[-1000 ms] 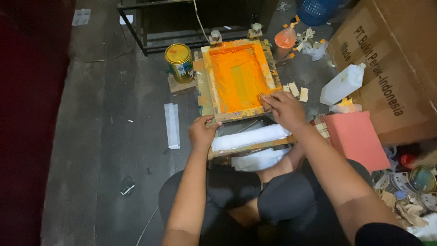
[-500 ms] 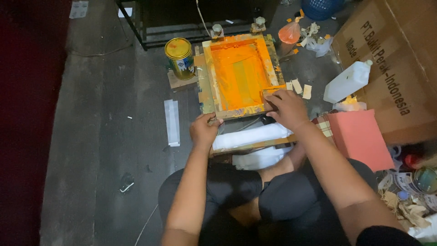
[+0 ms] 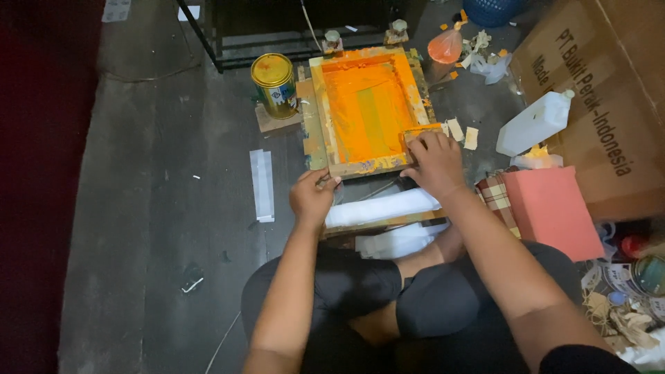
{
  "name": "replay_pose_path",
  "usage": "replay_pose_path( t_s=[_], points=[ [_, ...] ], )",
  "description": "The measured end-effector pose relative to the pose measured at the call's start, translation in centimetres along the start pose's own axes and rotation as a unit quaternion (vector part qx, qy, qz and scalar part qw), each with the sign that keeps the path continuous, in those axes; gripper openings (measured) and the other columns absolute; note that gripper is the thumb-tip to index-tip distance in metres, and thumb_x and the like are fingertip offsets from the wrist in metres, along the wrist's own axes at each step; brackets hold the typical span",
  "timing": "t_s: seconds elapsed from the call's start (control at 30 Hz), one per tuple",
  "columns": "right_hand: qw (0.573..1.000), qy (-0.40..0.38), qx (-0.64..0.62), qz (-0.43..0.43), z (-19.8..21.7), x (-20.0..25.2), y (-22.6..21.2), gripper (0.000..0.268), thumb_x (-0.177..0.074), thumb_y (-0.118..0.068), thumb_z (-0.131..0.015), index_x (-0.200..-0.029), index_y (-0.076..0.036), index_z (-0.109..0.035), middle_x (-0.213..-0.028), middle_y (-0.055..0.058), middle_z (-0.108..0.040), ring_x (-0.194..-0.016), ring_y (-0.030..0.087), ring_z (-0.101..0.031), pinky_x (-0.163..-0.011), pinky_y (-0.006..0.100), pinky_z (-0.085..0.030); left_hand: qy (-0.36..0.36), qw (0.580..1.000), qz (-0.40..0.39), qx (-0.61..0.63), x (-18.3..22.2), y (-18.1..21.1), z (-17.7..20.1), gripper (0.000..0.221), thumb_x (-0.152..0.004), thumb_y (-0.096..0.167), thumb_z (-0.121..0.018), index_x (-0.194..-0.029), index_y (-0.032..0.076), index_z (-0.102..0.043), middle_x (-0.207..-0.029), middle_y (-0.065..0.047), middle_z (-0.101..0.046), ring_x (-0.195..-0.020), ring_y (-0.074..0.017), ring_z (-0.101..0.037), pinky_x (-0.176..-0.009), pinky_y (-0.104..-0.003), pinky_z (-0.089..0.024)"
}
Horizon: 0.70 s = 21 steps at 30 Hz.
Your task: Manually screen printing orange ink onto small white strips using a screen frame and a wooden squeegee block.
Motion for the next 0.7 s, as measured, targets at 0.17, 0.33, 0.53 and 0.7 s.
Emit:
replay_pose_path(
  t_s=[0.17, 0.33, 0.53, 0.7],
  points=[
    [0.998, 0.062, 0.002, 0.025, 0.7, 0.3, 0.1, 0.053, -0.079, -0.037, -0.088, -0.123, -0.017, -0.066, -0.125, 0.006, -0.058, -0.129, 0.030, -0.054, -0.110, 0.054, -0.042, 0.029, 0.998, -0.012, 0.052, 0.3, 0.5, 0.0, 0.037, -0.081, 0.022, -0.088, -0.115, 0.009, -0.079, -0.097, -0.013, -0.078, -0.094, -0.0335, -0.073, -0.084, -0.040, -0.057],
    [0.995, 0.089, -0.023, 0.039, 3.2, -0.1, -0.1, 0.053, -0.084, -0.036, -0.084, -0.130, -0.016, -0.065, -0.125, 0.008, -0.059, -0.128, 0.030, -0.055, -0.111, 0.056, -0.040, 0.034, 0.993, 0.010, 0.110, -0.2, 0.0, -0.2, 0.041, -0.084, 0.029, -0.088, -0.120, 0.011, -0.078, -0.100, -0.013, -0.078, -0.094, -0.0275, -0.072, -0.084, -0.040, -0.058],
    [0.989, 0.124, -0.040, 0.068, 4.1, -0.8, 0.7, 0.055, -0.093, -0.050, -0.072, -0.136, -0.015, -0.066, -0.127, 0.009, -0.060, -0.128, 0.032, -0.054, -0.113, 0.063, -0.034, 0.028, 0.994, 0.054, 0.088, -1.0, -0.5, -0.4, 0.053, -0.080, 0.039, -0.090, -0.122, 0.010, -0.076, -0.098, -0.014, -0.077, -0.089, -0.0274, -0.073, -0.080, -0.040, -0.059],
    [0.987, 0.124, -0.062, 0.080, 4.7, -1.8, 1.7, 0.056, -0.091, -0.047, -0.076, -0.135, -0.015, -0.067, -0.127, 0.008, -0.061, -0.126, 0.033, -0.056, -0.107, 0.061, -0.043, 0.010, 0.991, 0.096, 0.096, -1.7, -2.5, -1.0, 0.058, -0.080, 0.052, -0.088, -0.123, 0.016, -0.075, -0.102, -0.005, -0.078, -0.090, -0.0196, -0.072, -0.081, -0.036, -0.059]
  ],
)
Point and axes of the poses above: each hand's wrist, its own x-axis away from the middle knuckle, its own z-axis out of the back of the hand, y = z × x, the point moved 4 cm from there along -x, towards the middle knuckle
